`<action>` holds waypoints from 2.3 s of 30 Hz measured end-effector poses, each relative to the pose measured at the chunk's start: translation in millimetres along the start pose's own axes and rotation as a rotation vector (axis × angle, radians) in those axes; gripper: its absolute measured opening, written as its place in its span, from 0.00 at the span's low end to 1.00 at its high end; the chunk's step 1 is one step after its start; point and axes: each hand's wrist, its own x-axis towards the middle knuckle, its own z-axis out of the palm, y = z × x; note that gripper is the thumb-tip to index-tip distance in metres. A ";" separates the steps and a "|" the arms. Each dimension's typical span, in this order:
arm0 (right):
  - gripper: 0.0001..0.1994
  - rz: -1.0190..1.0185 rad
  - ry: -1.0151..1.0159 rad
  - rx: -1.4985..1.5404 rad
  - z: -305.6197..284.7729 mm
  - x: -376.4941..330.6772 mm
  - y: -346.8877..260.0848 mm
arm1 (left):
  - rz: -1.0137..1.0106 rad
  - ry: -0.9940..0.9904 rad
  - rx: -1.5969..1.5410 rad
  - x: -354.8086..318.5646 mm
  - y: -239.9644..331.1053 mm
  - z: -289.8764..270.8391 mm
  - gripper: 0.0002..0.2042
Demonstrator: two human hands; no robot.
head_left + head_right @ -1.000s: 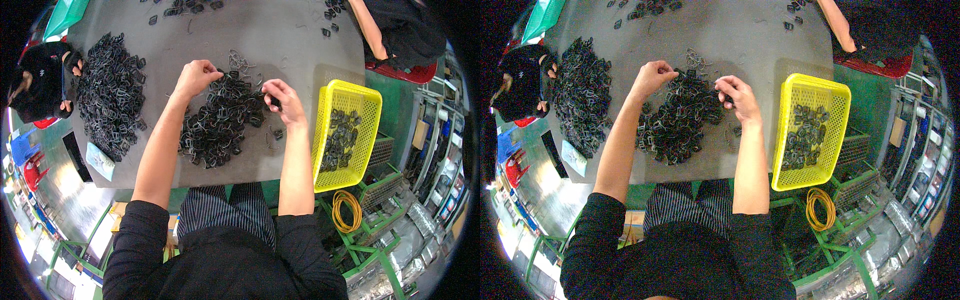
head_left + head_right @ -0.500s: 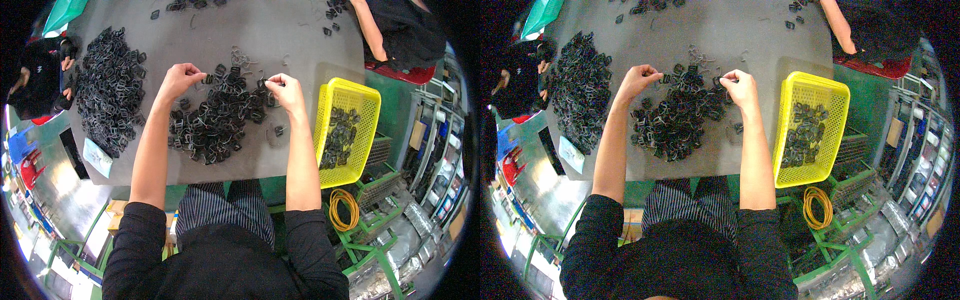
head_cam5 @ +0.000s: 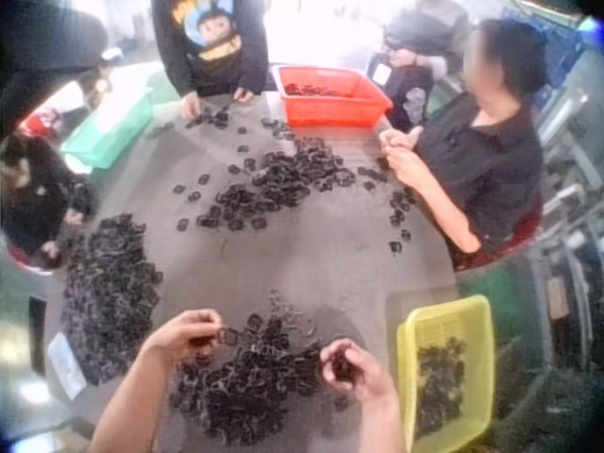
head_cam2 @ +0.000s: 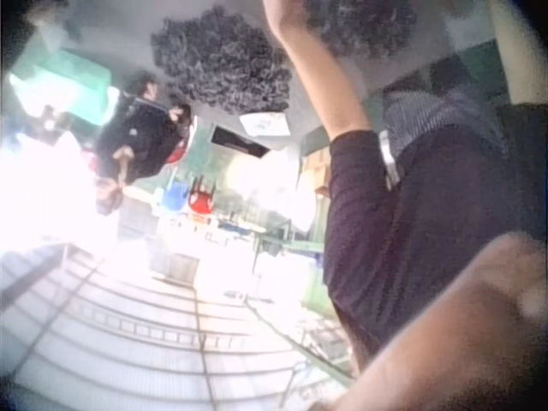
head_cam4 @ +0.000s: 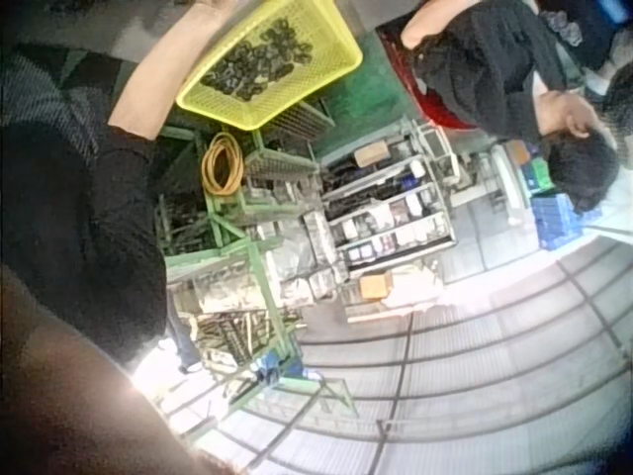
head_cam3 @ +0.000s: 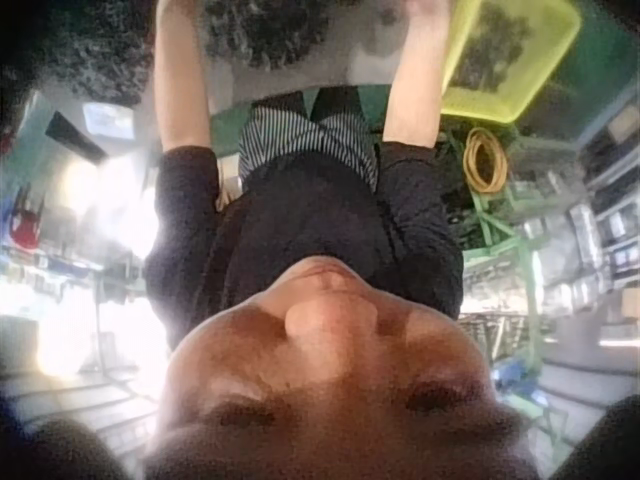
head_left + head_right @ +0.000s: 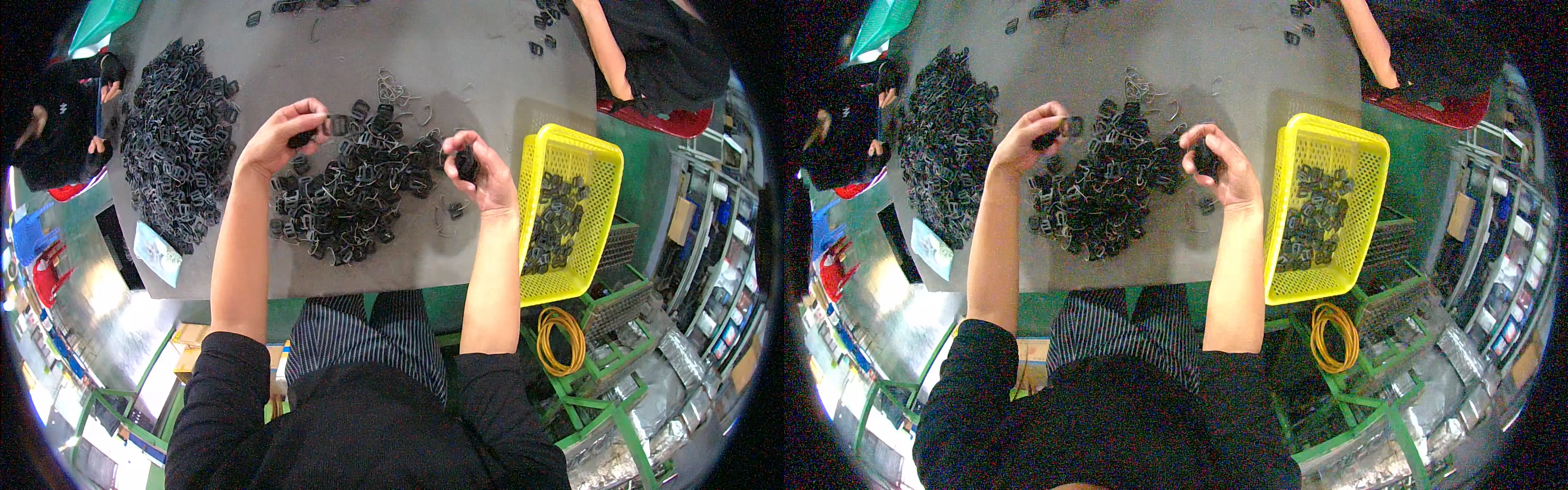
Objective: The person picks up black plastic buckles from a large pile on a table and places them into a yellow plastic basket.
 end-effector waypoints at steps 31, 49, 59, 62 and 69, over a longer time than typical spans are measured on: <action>0.06 -0.012 0.533 -0.760 -10.1 12.9 10.8 | -0.049 0.175 0.463 40.5 -14.0 23.0 0.12; 0.09 -0.032 0.571 -0.768 -43.5 -21.3 8.2 | 0.290 0.448 1.219 70.6 -60.8 135.2 0.16; 0.09 -0.010 0.493 -0.594 -37.9 -34.2 15.5 | 0.020 0.137 0.436 47.3 -51.4 105.4 0.12; 0.09 0.021 0.352 -0.414 -48.7 -38.8 15.3 | 0.046 -0.028 -0.110 18.4 -33.7 110.9 0.11; 0.12 -0.047 -0.067 0.110 -47.4 -50.6 13.7 | 0.110 0.054 -0.161 34.8 -53.1 118.5 0.09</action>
